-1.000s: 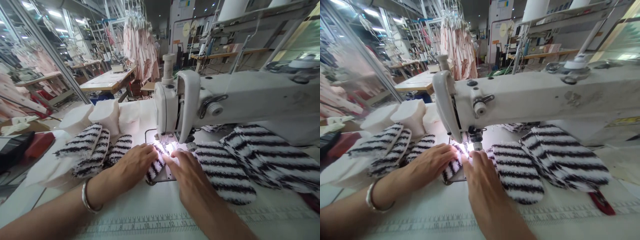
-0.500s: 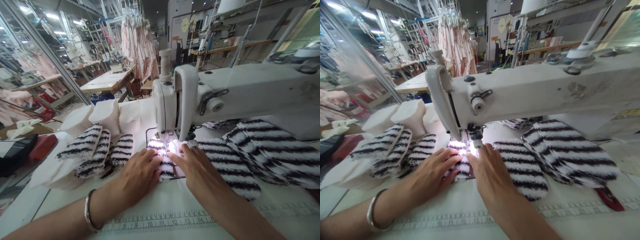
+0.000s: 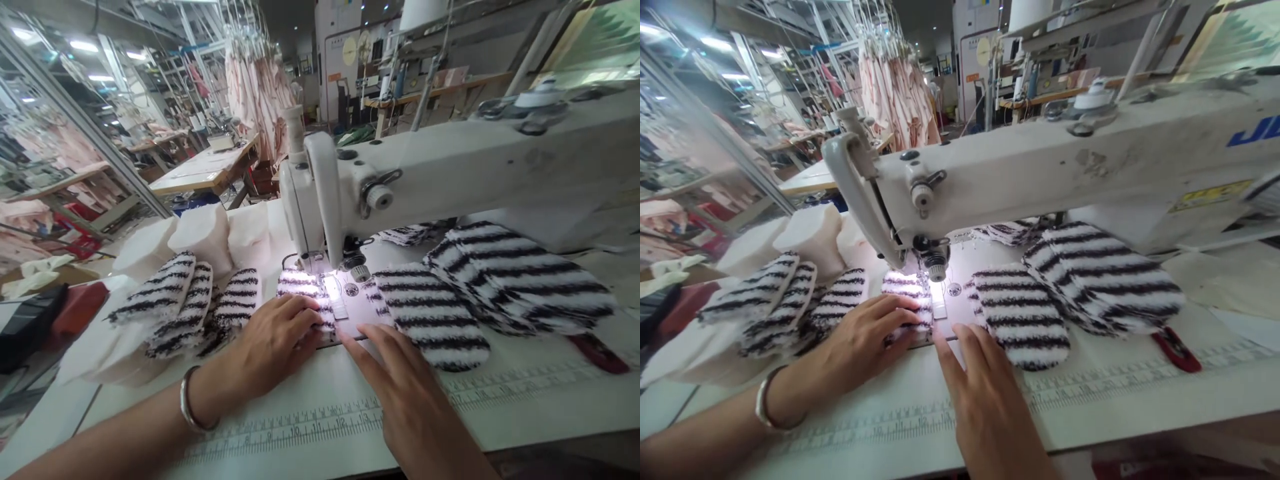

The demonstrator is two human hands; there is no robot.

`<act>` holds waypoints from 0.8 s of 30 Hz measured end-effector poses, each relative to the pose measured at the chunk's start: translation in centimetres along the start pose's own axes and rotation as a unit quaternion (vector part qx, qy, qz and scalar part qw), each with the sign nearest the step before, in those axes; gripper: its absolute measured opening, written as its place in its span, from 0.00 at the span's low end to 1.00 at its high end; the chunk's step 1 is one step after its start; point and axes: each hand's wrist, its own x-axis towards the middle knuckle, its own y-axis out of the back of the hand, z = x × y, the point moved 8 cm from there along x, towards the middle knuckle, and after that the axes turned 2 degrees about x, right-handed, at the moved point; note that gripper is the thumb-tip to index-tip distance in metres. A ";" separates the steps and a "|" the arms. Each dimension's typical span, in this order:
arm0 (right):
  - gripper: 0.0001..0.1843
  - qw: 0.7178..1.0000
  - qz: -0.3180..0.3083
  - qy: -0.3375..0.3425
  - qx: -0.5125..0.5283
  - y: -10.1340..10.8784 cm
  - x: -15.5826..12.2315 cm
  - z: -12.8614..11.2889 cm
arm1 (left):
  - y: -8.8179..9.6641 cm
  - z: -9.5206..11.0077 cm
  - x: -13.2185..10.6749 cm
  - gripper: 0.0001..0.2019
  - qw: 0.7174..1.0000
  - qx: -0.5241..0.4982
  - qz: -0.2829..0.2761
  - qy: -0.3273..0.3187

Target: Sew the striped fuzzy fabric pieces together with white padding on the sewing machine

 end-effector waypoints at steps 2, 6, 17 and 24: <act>0.36 1.000 0.007 -0.005 0.014 -0.3 -0.2 0.2 | 0.1 0.0 0.1 0.03 1.000 -0.011 0.008 -0.003; 0.34 1.000 0.005 -0.007 0.027 -0.4 -0.2 0.3 | 0.7 0.1 -0.1 0.05 0.999 -0.033 0.004 -0.023; 0.34 1.000 0.016 0.004 -0.009 0.4 0.1 -0.2 | 0.2 0.0 -1.5 0.07 0.998 -0.028 -0.001 -0.048; 0.35 0.997 -0.001 0.015 -0.079 -0.7 1.1 -2.0 | -0.6 1.4 -1.4 0.11 1.000 -0.020 -0.001 -0.019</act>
